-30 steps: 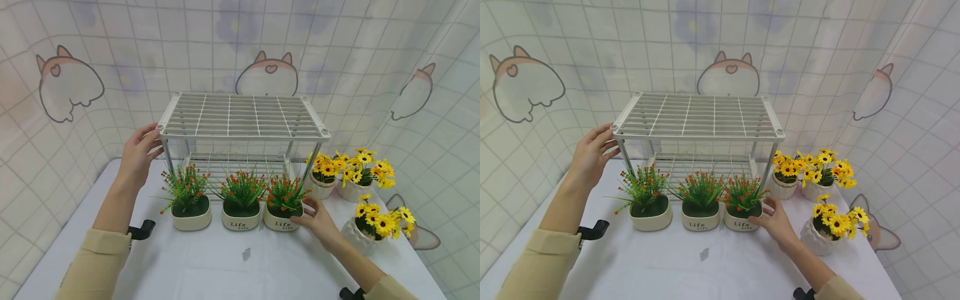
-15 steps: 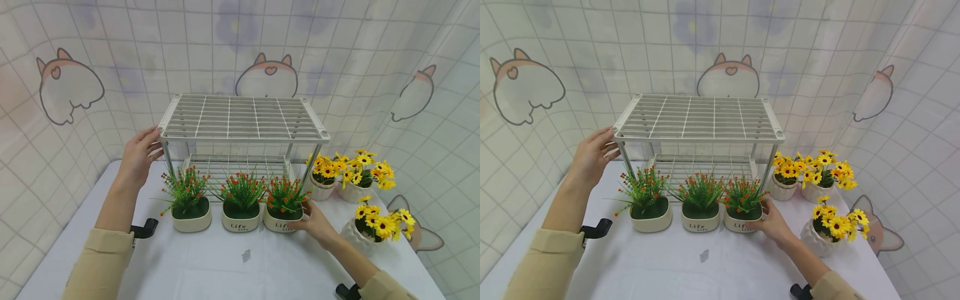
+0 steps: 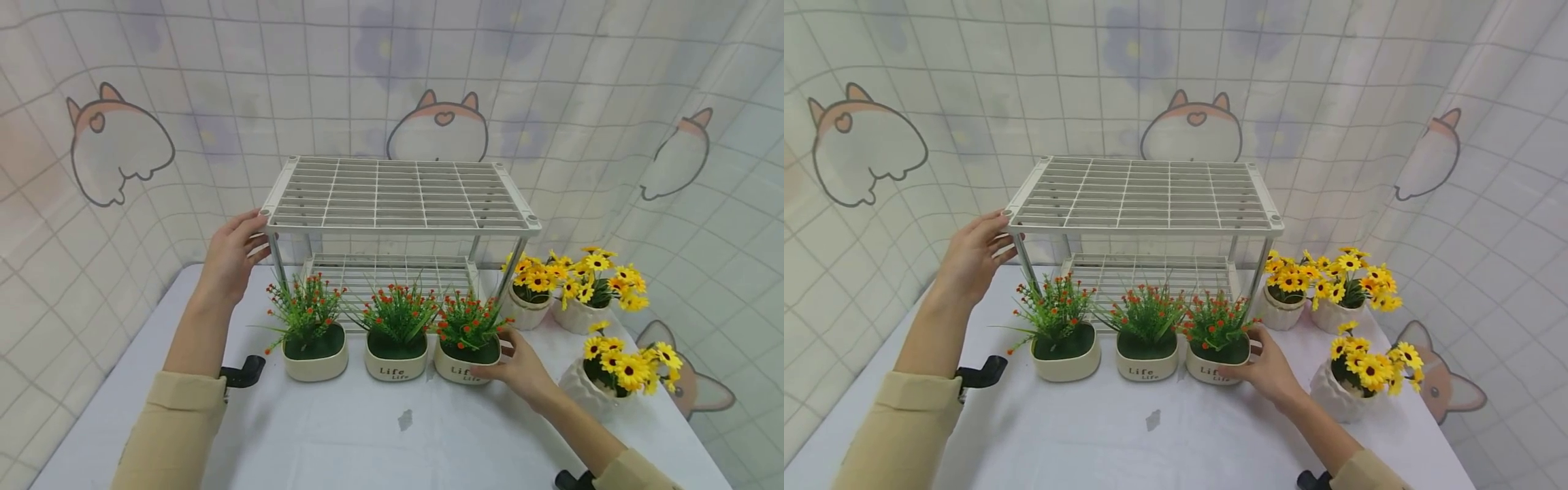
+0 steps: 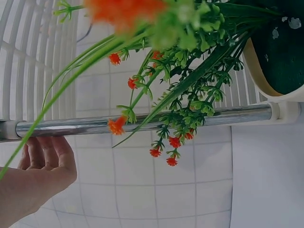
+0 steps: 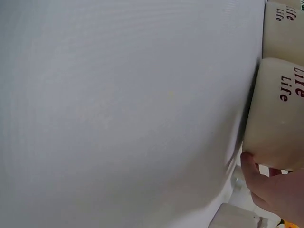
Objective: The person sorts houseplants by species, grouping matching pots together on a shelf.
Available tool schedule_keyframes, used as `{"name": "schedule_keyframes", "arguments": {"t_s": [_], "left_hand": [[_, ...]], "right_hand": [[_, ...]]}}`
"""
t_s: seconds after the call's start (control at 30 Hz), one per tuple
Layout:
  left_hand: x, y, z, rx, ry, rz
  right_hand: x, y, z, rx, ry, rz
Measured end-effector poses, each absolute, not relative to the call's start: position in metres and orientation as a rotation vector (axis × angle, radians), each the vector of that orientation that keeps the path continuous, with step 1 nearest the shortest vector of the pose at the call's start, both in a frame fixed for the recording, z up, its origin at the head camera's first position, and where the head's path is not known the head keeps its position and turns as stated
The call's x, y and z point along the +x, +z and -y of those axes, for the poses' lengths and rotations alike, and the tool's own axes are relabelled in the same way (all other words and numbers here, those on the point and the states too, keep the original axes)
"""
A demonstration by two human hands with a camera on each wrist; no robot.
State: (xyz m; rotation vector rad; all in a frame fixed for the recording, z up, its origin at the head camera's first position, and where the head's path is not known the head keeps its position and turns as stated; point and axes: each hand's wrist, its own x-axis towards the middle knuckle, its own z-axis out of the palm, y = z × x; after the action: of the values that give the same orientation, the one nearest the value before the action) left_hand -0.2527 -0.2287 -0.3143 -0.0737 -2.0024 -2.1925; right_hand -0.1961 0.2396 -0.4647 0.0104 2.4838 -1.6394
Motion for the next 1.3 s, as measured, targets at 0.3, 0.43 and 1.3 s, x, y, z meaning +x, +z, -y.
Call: {"name": "schedule_keyframes", "arguments": {"t_s": [0.3, 0.43, 1.3], "left_hand": [[-0.254, -0.315, 0.227, -0.076, -2.176, 1.995], [-0.255, -0.314, 0.224, -0.086, -2.166, 1.99], [-0.256, -0.316, 0.22, -0.054, -2.152, 1.968]], "right_hand": [[-0.184, -0.446, -0.251, 0.041, -1.676, -2.557], [-0.174, -0.43, -0.256, 0.056, -1.689, -2.579], [-0.139, -0.309, -0.242, -0.183, -1.711, -2.687]]}}
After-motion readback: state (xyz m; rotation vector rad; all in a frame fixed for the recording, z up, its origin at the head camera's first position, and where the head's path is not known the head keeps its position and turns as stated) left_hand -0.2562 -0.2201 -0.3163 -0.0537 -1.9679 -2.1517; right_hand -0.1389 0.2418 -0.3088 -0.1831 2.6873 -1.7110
